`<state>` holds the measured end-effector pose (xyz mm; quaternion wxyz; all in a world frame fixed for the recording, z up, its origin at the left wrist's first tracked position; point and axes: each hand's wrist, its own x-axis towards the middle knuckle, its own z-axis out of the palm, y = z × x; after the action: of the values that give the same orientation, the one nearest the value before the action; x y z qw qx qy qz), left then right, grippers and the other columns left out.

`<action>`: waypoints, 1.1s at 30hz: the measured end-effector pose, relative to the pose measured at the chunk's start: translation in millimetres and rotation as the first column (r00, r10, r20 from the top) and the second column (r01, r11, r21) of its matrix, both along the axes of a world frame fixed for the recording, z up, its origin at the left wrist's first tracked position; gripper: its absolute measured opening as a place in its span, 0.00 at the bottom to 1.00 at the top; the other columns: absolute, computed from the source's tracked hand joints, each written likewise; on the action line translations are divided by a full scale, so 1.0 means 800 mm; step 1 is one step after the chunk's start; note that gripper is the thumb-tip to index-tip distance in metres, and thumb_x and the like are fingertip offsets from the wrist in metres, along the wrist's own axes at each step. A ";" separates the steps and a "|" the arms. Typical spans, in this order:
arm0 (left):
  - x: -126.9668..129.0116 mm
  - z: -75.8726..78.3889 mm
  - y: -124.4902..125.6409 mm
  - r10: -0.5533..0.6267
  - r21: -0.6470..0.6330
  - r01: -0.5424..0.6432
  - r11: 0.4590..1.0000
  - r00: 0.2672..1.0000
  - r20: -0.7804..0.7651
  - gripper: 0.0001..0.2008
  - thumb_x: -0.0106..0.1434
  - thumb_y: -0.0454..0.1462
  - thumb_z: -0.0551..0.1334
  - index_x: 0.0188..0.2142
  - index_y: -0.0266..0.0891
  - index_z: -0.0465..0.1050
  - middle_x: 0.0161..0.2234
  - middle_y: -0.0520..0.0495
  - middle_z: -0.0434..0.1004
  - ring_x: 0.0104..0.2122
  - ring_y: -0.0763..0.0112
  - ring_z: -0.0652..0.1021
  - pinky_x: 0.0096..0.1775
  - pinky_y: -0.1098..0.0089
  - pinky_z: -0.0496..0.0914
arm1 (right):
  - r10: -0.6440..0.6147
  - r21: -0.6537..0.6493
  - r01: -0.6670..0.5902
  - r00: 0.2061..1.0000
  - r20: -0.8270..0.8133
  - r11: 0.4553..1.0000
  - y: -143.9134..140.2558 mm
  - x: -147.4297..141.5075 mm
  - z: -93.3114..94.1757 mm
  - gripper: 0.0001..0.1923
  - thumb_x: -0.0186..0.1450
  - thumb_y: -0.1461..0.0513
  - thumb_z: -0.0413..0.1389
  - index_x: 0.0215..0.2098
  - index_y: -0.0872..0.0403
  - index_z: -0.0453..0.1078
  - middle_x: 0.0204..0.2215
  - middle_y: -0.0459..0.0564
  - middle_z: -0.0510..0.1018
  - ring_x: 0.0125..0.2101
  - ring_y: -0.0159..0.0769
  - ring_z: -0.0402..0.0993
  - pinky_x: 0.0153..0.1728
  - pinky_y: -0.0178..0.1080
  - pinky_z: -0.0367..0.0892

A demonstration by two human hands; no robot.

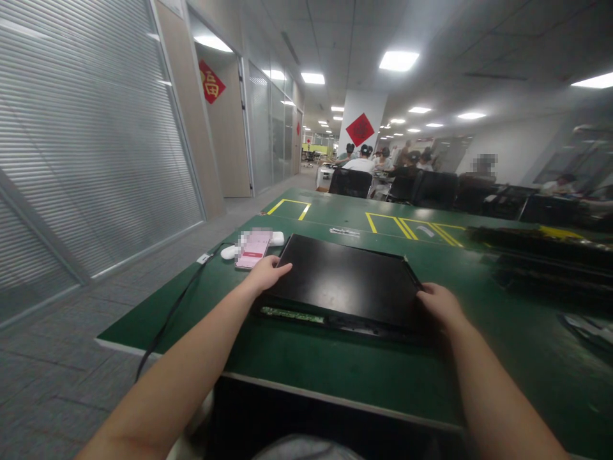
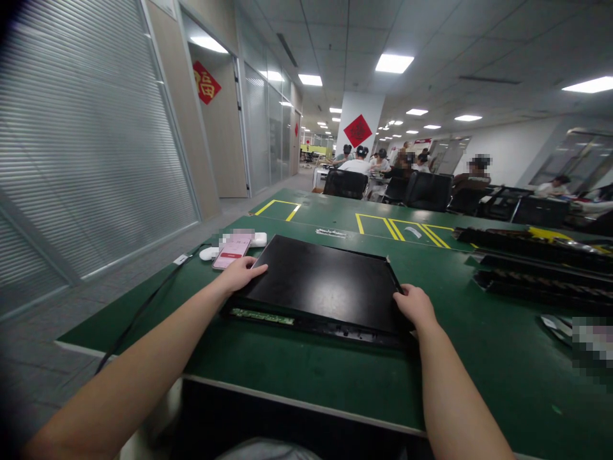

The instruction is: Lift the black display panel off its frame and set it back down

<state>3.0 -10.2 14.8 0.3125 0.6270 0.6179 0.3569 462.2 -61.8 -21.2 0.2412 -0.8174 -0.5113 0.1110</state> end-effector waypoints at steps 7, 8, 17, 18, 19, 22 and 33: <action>0.001 0.003 -0.001 0.009 0.008 -0.009 1.000 0.999 -0.041 0.13 0.56 0.46 0.66 0.32 0.38 0.76 0.32 0.44 0.82 0.33 0.57 0.80 0.32 0.66 0.69 | -0.006 0.010 0.006 0.999 0.039 1.000 0.001 -0.002 -0.002 0.21 0.59 0.60 0.55 0.48 0.57 0.78 0.42 0.58 0.82 0.42 0.46 0.78 0.39 0.39 0.69; 0.001 0.003 -0.001 0.012 0.015 -0.012 1.000 0.999 -0.047 0.14 0.55 0.47 0.66 0.32 0.38 0.76 0.31 0.44 0.82 0.33 0.57 0.80 0.32 0.66 0.69 | -0.006 0.010 0.006 0.999 0.041 1.000 0.001 -0.002 -0.001 0.21 0.59 0.60 0.54 0.48 0.57 0.78 0.43 0.58 0.82 0.42 0.46 0.78 0.40 0.39 0.69; -0.001 0.008 -0.003 -0.061 0.092 0.049 0.995 0.990 0.128 0.14 0.50 0.48 0.69 0.31 0.41 0.79 0.33 0.45 0.84 0.36 0.52 0.81 0.37 0.63 0.71 | -0.057 0.019 0.056 0.998 0.030 0.998 -0.002 -0.007 0.006 0.28 0.60 0.58 0.55 0.59 0.56 0.70 0.42 0.56 0.81 0.41 0.43 0.78 0.40 0.38 0.69; -0.001 0.008 -0.003 -0.073 0.103 0.057 0.993 0.985 0.158 0.15 0.49 0.48 0.70 0.32 0.41 0.79 0.34 0.46 0.84 0.37 0.52 0.81 0.37 0.63 0.72 | -0.061 0.022 0.061 0.998 0.017 0.998 -0.001 -0.006 0.006 0.29 0.61 0.58 0.55 0.60 0.56 0.70 0.40 0.55 0.81 0.40 0.43 0.78 0.40 0.39 0.69; -0.001 0.009 -0.003 -0.083 0.115 0.063 0.991 0.980 0.181 0.16 0.48 0.48 0.70 0.34 0.42 0.80 0.35 0.46 0.84 0.37 0.52 0.81 0.38 0.63 0.73 | -0.063 0.027 0.063 0.998 0.001 0.998 -0.001 -0.006 0.005 0.28 0.62 0.58 0.55 0.60 0.56 0.69 0.39 0.55 0.81 0.39 0.43 0.78 0.40 0.39 0.69; -0.001 0.009 -0.002 -0.106 0.181 0.065 0.981 0.968 0.227 0.19 0.48 0.49 0.71 0.36 0.41 0.80 0.40 0.45 0.84 0.41 0.52 0.81 0.42 0.62 0.73 | -0.083 0.067 0.086 0.995 -0.058 0.994 0.001 -0.005 0.004 0.27 0.63 0.55 0.54 0.58 0.57 0.71 0.39 0.57 0.81 0.40 0.44 0.78 0.42 0.41 0.69; 0.006 0.018 -0.005 -0.062 0.049 0.039 0.998 0.752 0.656 0.26 0.40 0.44 0.77 0.38 0.36 0.77 0.34 0.45 0.84 0.36 0.57 0.82 0.40 0.62 0.76 | -0.052 0.255 0.236 0.822 -0.567 0.938 -0.002 -0.003 0.009 0.18 0.55 0.54 0.61 0.40 0.55 0.78 0.41 0.55 0.82 0.42 0.46 0.79 0.40 0.41 0.73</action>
<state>7.5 -13.9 29.2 0.5088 0.4831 0.4459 0.5558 460.0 -63.5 -14.1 0.5129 -0.7379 -0.3668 0.2404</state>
